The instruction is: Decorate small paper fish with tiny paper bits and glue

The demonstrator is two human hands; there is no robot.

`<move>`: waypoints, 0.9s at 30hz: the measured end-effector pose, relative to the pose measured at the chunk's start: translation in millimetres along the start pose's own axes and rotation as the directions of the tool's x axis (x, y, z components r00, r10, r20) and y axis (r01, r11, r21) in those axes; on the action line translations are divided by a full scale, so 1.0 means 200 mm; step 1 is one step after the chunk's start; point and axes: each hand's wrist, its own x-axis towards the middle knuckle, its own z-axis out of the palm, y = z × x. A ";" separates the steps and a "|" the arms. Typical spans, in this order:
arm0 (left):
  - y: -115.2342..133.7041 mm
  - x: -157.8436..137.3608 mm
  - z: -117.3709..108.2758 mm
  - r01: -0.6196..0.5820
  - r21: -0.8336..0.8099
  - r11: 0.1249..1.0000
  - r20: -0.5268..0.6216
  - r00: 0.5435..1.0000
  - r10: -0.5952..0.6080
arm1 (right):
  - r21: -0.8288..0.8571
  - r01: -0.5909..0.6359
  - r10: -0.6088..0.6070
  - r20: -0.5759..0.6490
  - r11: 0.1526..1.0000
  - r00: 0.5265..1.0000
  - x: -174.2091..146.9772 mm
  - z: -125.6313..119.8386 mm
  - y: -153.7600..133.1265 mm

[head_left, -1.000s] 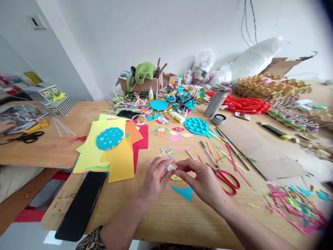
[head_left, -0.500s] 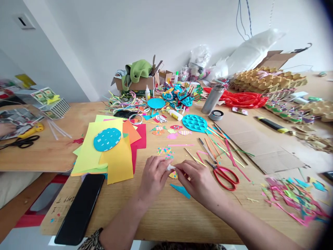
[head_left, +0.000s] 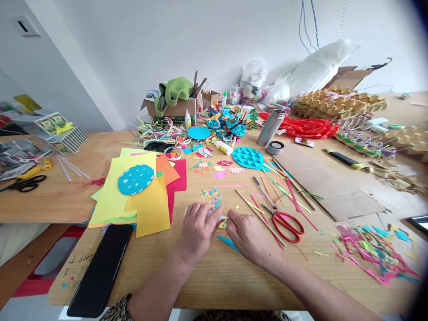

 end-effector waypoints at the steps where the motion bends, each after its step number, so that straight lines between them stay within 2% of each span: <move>1: 0.00 0.00 0.00 -0.002 0.006 1.000 0.004 1.000 0.002 | -0.029 -0.006 0.006 -0.025 1.000 1.000 0.00 0.01 0.00; 7: 0.00 0.00 0.00 -0.016 0.057 0.998 0.021 1.000 0.015 | -0.125 -0.040 0.028 -0.100 0.991 0.995 -0.01 0.05 -0.01; 14: 0.01 -0.02 0.01 -0.008 0.112 0.994 0.061 0.998 0.001 | -0.067 -0.070 0.057 -0.184 0.995 0.981 0.00 0.11 0.00; 18: 0.02 -0.02 0.00 0.007 0.100 0.995 0.088 0.996 -0.016 | -0.054 -0.039 0.026 -0.212 0.998 0.977 0.01 0.12 0.02; 27: 0.00 -0.01 0.02 -0.008 -0.027 1.000 0.187 0.982 0.013 | -0.069 0.036 -0.039 -0.040 0.997 0.998 0.00 0.06 0.09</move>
